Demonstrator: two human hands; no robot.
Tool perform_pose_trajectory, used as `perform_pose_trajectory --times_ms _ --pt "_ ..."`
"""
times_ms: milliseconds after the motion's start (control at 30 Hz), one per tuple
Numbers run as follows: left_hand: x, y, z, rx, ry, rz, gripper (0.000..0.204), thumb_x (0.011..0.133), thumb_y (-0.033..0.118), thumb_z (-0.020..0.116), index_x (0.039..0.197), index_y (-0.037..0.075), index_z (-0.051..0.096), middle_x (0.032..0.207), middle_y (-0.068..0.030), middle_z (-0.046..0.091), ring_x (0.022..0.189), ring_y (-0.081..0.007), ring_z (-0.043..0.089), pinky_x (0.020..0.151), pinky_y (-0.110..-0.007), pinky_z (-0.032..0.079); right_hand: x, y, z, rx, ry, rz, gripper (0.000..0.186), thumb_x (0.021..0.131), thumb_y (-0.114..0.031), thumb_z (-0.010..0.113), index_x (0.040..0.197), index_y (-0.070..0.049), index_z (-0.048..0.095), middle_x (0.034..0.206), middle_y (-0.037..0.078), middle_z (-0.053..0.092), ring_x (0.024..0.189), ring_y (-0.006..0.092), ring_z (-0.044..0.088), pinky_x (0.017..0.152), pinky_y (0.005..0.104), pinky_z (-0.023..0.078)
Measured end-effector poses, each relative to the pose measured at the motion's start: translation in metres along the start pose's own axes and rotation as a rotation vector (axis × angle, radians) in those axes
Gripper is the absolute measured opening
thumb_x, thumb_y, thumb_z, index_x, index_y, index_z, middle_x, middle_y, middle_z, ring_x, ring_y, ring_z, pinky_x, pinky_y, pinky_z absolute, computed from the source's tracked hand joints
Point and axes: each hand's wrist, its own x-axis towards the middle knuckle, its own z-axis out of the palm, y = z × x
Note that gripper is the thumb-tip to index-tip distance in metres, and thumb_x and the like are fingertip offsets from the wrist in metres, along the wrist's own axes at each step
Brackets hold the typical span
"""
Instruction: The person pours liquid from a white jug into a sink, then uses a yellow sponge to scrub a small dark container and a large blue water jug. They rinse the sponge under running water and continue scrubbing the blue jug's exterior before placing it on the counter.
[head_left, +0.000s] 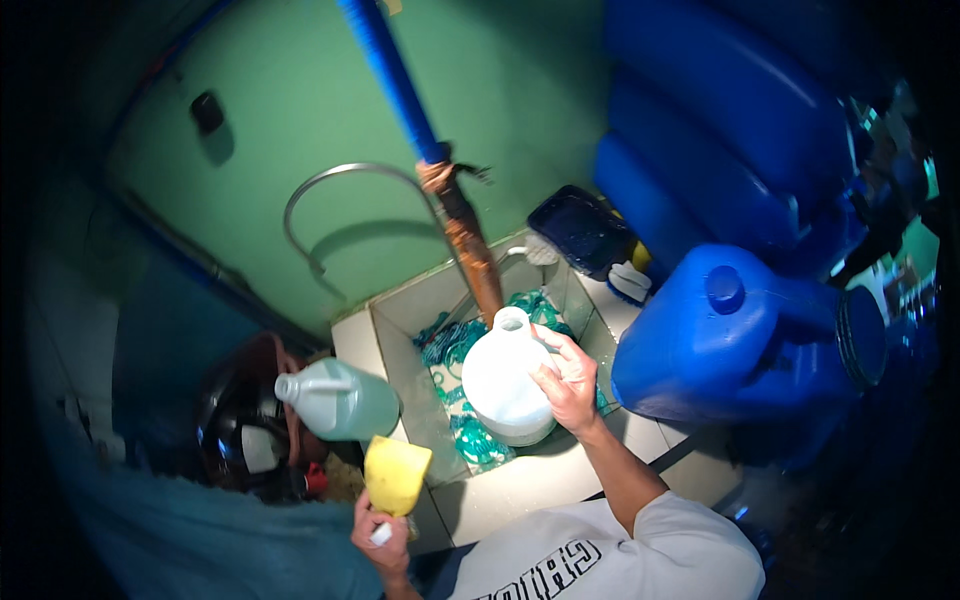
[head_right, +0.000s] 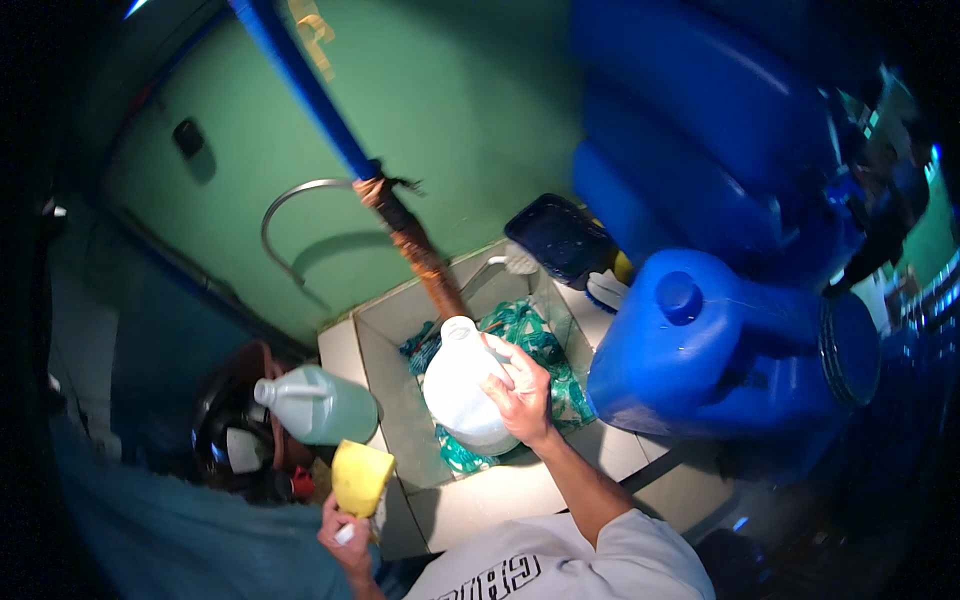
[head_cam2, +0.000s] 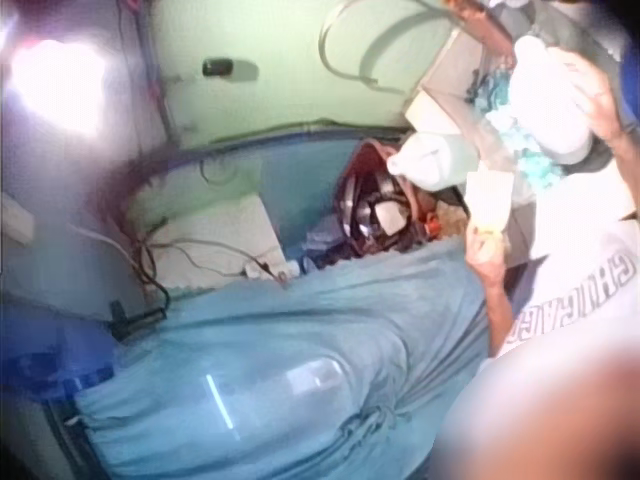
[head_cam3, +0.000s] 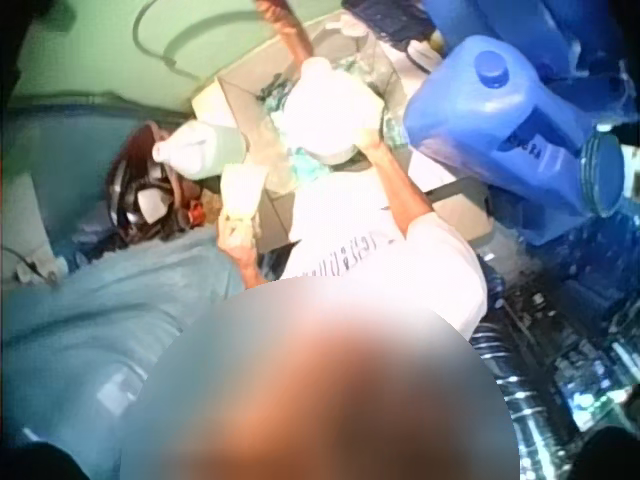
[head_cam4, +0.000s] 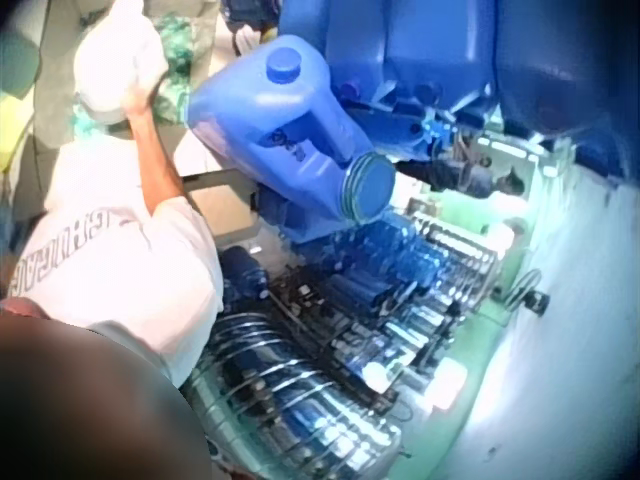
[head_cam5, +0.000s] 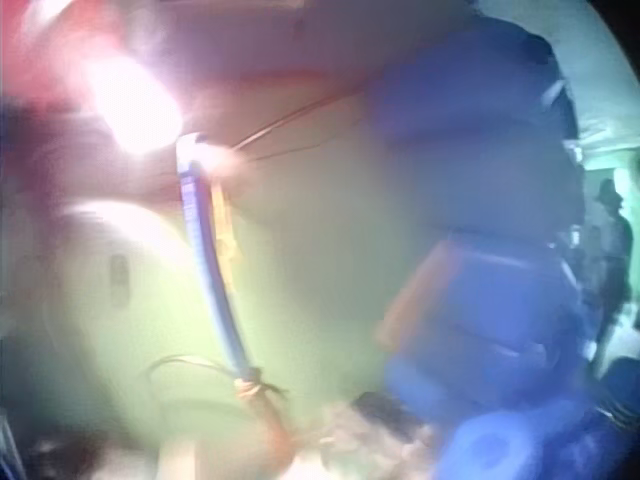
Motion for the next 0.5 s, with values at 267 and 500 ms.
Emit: perform_pose_trajectory --times_ms 267,500 --pt "0.009 0.062 -0.061 -0.172 0.195 0.093 0.025 0.072 0.022 0.068 0.070 0.001 0.054 0.126 -0.0267 0.059 0.109 -0.0275 0.060 0.101 -0.035 0.041 -0.032 -0.001 0.079 -0.018 -0.320 0.072 0.048 0.088 -0.007 0.074 0.130 0.009 0.057 0.118 0.015 0.069 0.106 0.0168 0.065 0.095 0.0291 0.050" --pt "0.058 0.104 -0.074 -0.003 0.164 0.301 0.016 0.070 0.012 0.068 0.073 -0.001 0.059 0.127 -0.0353 0.059 0.112 -0.0343 0.063 0.099 -0.040 0.044 -0.063 0.066 0.150 0.092 -0.598 0.312 0.045 0.085 0.002 0.074 0.128 0.007 0.059 0.118 0.012 0.067 0.100 0.0152 0.068 0.086 0.0272 0.054"
